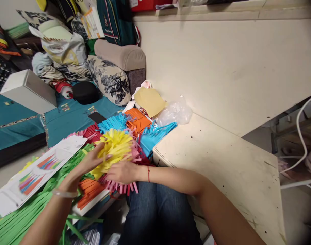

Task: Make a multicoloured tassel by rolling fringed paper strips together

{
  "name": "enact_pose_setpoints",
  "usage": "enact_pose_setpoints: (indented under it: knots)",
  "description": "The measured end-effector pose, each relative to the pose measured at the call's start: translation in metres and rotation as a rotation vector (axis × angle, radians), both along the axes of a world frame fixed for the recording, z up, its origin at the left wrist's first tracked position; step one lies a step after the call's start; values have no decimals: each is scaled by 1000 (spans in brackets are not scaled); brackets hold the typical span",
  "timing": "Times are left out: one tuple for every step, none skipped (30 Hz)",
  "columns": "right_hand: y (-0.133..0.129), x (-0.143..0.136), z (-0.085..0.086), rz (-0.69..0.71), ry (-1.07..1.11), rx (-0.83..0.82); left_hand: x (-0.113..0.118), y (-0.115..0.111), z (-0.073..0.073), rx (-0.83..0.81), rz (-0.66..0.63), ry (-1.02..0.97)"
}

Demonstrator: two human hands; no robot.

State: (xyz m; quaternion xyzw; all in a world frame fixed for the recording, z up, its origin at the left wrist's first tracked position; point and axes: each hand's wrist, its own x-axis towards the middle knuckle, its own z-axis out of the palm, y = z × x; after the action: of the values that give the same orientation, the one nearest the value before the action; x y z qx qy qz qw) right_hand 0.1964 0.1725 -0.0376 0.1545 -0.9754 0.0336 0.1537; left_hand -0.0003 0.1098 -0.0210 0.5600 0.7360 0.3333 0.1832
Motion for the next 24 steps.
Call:
enact_pose_setpoints:
  knots:
    - [-9, -3, -9, 23, 0, 38, 3, -15, 2, 59, 64, 60]
    - [-17, -5, -19, 16, 10, 64, 6, -33, 0, 151, 179, 158]
    - [-21, -7, -28, -9, 17, 84, 11, -52, -5, 249, 301, 300]
    - [-23, -9, -37, -50, 15, 99, 17, -72, -15, 316, 395, 416]
    - [-23, -11, -44, -96, -5, 111, 23, -90, -27, 296, 363, 494]
    - [-20, -13, -49, -132, -40, 120, 29, -107, -42, 250, 260, 549]
    - [-16, -15, -52, -150, -81, 128, 34, -120, -58, 214, 161, 606]
    - [-10, -17, -52, -156, -120, 132, 38, -130, -73, 156, 65, 645]
    - [-4, -19, -52, -152, -151, 137, 40, -137, -87, 108, -10, 674]
    - [2, -20, -50, -143, -173, 143, 40, -140, -98, 77, -43, 702]
    - [9, -21, -46, -139, -189, 147, 39, -141, -105, 45, -65, 723]
    - [14, -21, -43, -142, -201, 144, 38, -139, -108, 15, -69, 743]
    - [20, -22, -39, -154, -208, 131, 37, -134, -109, -18, -66, 764]
    - [24, -22, -35, -170, -214, 109, 35, -129, -106, -60, -68, 782]
    - [28, -22, -32, -191, -217, 79, 35, -122, -103, -105, -73, 799]
    - [30, -21, -29, -215, -217, 45, 35, -115, -98, -142, -72, 812]
    - [32, -20, -26, -235, -214, 16, 35, -109, -93, -169, -69, 821]
    - [33, -19, -24, -247, -209, -5, 35, -103, -89, -183, -71, 823]
    - [33, -17, -22, -256, -203, -18, 35, -98, -86, -189, -73, 818]
    - [33, -15, -21, -263, -202, -27, 34, -94, -83, -190, -75, 811]
    - [33, -13, -19, -269, -205, -37, 33, -91, -79, -191, -79, 806]
    - [34, -12, -17, -271, -217, -55, 31, -91, -75, -188, -77, 796]
    - [36, -10, -15, -268, -236, -85, 28, -91, -69, -173, -59, 774]
    - [39, -10, -13, -260, -260, -123, 24, -93, -62, -147, -23, 738]
